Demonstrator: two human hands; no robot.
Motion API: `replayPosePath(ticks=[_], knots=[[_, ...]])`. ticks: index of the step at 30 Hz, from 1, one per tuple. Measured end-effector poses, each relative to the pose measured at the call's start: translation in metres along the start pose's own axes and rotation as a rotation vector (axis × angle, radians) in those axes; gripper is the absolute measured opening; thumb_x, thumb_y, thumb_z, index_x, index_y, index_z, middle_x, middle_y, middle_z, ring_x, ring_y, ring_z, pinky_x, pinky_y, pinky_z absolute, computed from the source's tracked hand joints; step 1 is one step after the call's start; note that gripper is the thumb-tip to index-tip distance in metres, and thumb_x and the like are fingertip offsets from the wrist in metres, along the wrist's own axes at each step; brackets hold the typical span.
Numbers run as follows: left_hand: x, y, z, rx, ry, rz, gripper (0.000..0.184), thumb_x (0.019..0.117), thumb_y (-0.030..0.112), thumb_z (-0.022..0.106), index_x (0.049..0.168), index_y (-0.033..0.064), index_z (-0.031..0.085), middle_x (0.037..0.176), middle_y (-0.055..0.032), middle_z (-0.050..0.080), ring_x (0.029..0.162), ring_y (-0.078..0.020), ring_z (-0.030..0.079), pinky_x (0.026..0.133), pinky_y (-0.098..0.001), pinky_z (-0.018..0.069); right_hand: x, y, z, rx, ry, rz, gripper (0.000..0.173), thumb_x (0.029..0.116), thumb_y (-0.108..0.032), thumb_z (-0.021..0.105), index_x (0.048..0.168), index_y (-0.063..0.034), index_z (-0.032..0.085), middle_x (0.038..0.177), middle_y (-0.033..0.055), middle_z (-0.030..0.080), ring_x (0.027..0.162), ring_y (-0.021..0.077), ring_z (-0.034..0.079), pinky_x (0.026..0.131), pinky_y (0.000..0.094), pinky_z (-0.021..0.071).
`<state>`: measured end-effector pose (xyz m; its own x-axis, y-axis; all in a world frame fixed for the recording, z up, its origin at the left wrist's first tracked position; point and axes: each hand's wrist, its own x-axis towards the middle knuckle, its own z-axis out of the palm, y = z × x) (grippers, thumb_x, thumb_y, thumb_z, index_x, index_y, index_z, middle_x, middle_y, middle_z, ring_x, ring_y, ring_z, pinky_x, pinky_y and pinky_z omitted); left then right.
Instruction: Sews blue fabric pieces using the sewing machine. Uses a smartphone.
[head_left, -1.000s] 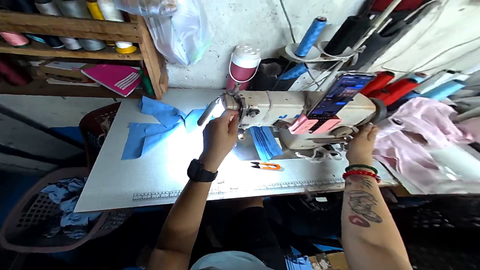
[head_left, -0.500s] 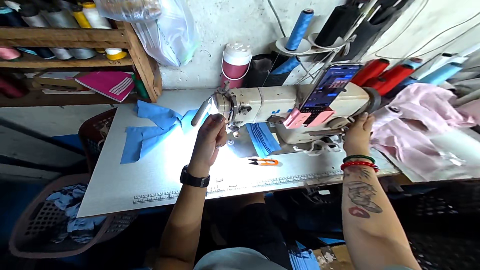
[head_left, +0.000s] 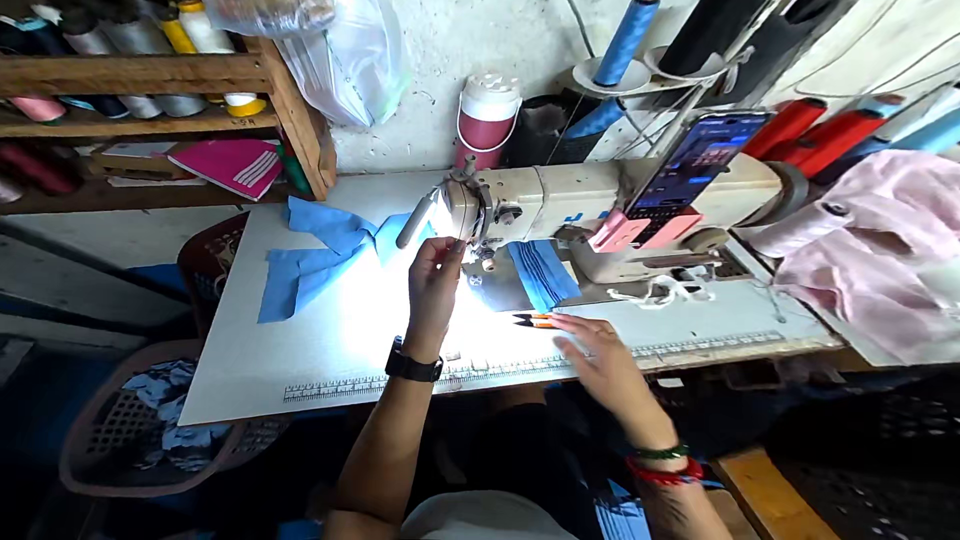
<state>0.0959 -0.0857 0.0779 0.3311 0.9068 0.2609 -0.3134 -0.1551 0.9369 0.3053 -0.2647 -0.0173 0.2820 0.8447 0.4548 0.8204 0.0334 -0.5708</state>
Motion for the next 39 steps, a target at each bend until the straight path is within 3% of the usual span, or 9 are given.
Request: replayPosePath(ticks=[3, 9, 11, 14, 18, 22, 30, 36, 39], knots=[[-0.002, 0.003, -0.002, 0.02, -0.007, 0.007, 0.01, 0.1041, 0.022, 0.058, 0.106, 0.0152, 0.065, 0.076, 0.0025, 0.055, 0.05, -0.0012, 0.038, 0.045, -0.0148, 0.0313, -0.003, -0.003, 0.026, -0.228, -0.024, -0.011, 0.036, 0.1035, -0.032, 0.054, 0.131, -0.0174, 0.072, 0.136, 0.0041, 0.068, 0.124, 0.0361, 0.061, 0.093, 0.0628, 0.0465], [-0.003, 0.005, -0.006, 0.067, -0.033, 0.03, 0.012, 0.1042, 0.026, 0.057, 0.107, 0.0179, 0.066, 0.076, 0.0033, 0.054, 0.049, -0.0017, 0.037, 0.044, -0.0149, 0.0299, 0.01, -0.014, 0.029, -0.32, -0.027, -0.051, 0.026, 0.1027, -0.021, 0.055, 0.107, -0.0102, 0.078, 0.109, 0.0129, 0.073, 0.106, 0.0367, 0.066, 0.087, 0.0595, 0.0479], [-0.002, 0.004, -0.004, 0.066, -0.027, 0.032, 0.011, 0.1042, 0.026, 0.058, 0.106, 0.0179, 0.066, 0.076, 0.0037, 0.055, 0.049, -0.0013, 0.037, 0.045, -0.0149, 0.0301, 0.014, -0.021, 0.028, -0.156, -0.049, -0.017, 0.027, 0.1041, -0.017, 0.051, 0.107, -0.0033, 0.075, 0.107, 0.0152, 0.073, 0.102, 0.0309, 0.069, 0.089, 0.0519, 0.0531], [-0.002, 0.003, -0.003, 0.065, -0.028, 0.031, 0.012, 0.1047, 0.026, 0.057, 0.106, 0.0179, 0.065, 0.075, 0.004, 0.054, 0.05, -0.0013, 0.037, 0.045, -0.0153, 0.0309, 0.025, -0.049, 0.025, 0.319, -0.142, 0.156, 0.03, 0.1083, -0.018, 0.045, 0.122, 0.0014, 0.063, 0.097, 0.0059, 0.067, 0.083, 0.0075, 0.065, 0.077, 0.0237, 0.0565], [-0.004, 0.002, -0.004, 0.064, -0.041, 0.05, 0.011, 0.1049, 0.025, 0.056, 0.108, 0.0183, 0.065, 0.075, 0.0052, 0.054, 0.05, -0.0004, 0.038, 0.045, -0.0147, 0.0314, 0.051, -0.091, 0.023, 0.932, -0.279, 0.39, 0.024, 0.1071, -0.018, 0.045, 0.127, -0.0074, 0.055, 0.079, -0.0048, 0.055, 0.058, 0.001, 0.051, 0.054, 0.0167, 0.0455], [-0.003, 0.002, -0.002, 0.052, -0.033, 0.034, 0.012, 0.1046, 0.026, 0.057, 0.107, 0.0181, 0.065, 0.073, 0.0053, 0.054, 0.049, 0.0002, 0.038, 0.045, -0.0141, 0.0315, 0.081, -0.12, 0.031, 1.379, -0.258, 0.497, 0.026, 0.1113, -0.023, 0.035, 0.123, -0.0123, 0.056, 0.072, -0.006, 0.05, 0.048, -0.0028, 0.04, 0.043, 0.011, 0.035], [-0.002, 0.004, -0.003, 0.051, -0.048, 0.015, 0.013, 0.105, 0.026, 0.057, 0.107, 0.0174, 0.066, 0.077, 0.0047, 0.055, 0.051, -0.0001, 0.038, 0.045, -0.0138, 0.0311, 0.109, -0.141, 0.046, 1.437, -0.201, 0.438, 0.022, 0.1124, -0.022, 0.035, 0.117, -0.0143, 0.054, 0.073, -0.003, 0.051, 0.046, -0.0011, 0.039, 0.04, 0.0112, 0.0329], [0.005, -0.002, -0.001, -0.022, -0.034, 0.039, 0.012, 0.104, 0.017, 0.057, 0.106, 0.0087, 0.066, 0.084, 0.0027, 0.062, 0.064, -0.001, 0.054, 0.056, -0.0165, 0.0465, 0.115, -0.147, 0.049, 1.399, -0.173, 0.39, 0.018, 0.1123, -0.021, 0.035, 0.106, -0.015, 0.052, 0.072, -0.002, 0.052, 0.045, -0.0011, 0.036, 0.04, 0.0115, 0.0301], [0.001, 0.0, -0.003, -0.013, -0.039, 0.044, 0.012, 0.1052, 0.019, 0.055, 0.106, 0.0119, 0.064, 0.082, 0.0033, 0.058, 0.059, -0.0009, 0.048, 0.052, -0.0153, 0.0403, 0.113, -0.146, 0.051, 1.363, -0.163, 0.379, 0.017, 0.112, -0.022, 0.038, 0.104, -0.0161, 0.052, 0.07, -0.0028, 0.05, 0.045, -0.0008, 0.034, 0.04, 0.0122, 0.0287]])
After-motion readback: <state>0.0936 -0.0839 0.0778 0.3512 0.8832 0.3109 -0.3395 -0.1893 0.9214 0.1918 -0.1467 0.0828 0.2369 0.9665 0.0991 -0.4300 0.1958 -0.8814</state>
